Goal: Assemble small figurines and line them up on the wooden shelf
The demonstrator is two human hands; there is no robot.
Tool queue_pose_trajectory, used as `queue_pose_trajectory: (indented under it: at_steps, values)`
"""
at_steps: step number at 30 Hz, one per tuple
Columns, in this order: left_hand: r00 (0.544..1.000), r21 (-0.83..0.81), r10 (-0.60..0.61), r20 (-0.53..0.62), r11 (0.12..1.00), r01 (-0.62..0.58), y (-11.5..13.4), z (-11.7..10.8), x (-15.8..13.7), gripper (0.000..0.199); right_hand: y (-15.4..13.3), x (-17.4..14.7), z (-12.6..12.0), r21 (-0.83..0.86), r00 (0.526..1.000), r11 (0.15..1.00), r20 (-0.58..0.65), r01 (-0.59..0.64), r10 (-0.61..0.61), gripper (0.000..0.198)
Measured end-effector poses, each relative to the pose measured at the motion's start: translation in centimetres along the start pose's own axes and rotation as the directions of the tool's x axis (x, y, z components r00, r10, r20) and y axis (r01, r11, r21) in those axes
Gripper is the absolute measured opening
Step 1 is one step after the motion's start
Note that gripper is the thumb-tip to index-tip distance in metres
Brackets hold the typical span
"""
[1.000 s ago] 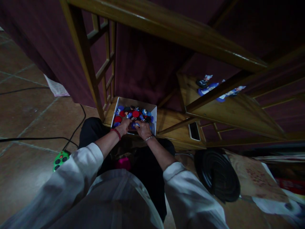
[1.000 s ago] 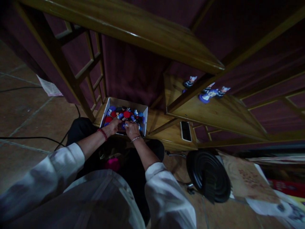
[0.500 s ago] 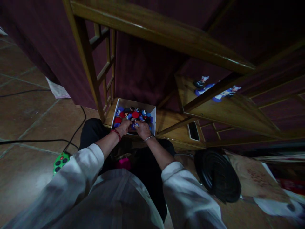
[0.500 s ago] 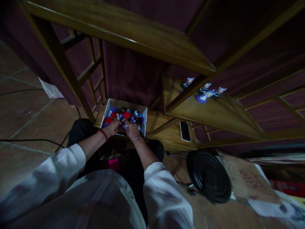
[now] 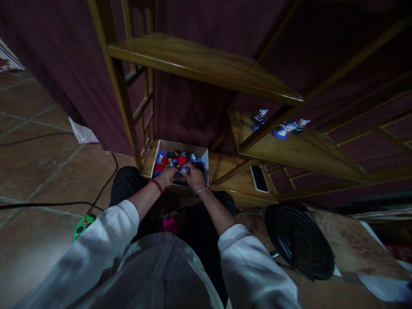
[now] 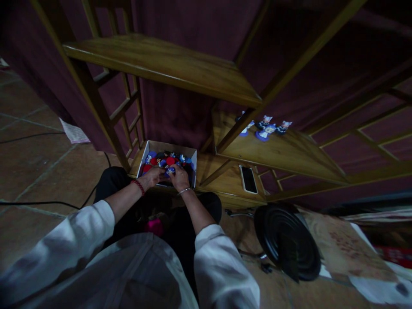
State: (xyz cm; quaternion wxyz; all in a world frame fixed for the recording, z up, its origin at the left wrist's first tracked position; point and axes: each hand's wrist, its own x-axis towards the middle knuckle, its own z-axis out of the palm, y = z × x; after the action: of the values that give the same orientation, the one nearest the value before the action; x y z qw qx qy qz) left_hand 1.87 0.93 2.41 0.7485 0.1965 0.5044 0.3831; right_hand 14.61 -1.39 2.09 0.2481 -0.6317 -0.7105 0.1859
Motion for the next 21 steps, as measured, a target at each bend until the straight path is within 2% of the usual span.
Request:
queue_pose_trajectory:
  at_steps: [6, 11, 21]
  values:
    - [1.000, -0.025, 0.018, 0.007, 1.000, -0.018, -0.3, 0.2, -0.3, 0.019, 0.2, -0.2, -0.1, 0.034, 0.999, 0.999, -0.034, -0.017, 0.018, 0.024]
    - [0.998, 0.000, 0.060, 0.026, 0.998, -0.060, -0.8, 0.2, -0.4, 0.020, 0.2, -0.3, 0.2, -0.031, 0.998, 0.998, -0.039, -0.046, 0.045, 0.023]
    - [0.994, 0.030, 0.108, -0.011, 0.994, -0.108, -1.1, 0.4, -0.7, 0.022, -0.9, -0.5, 0.6, -0.157, 0.993, 0.981, -0.045, -0.113, 0.107, 0.021]
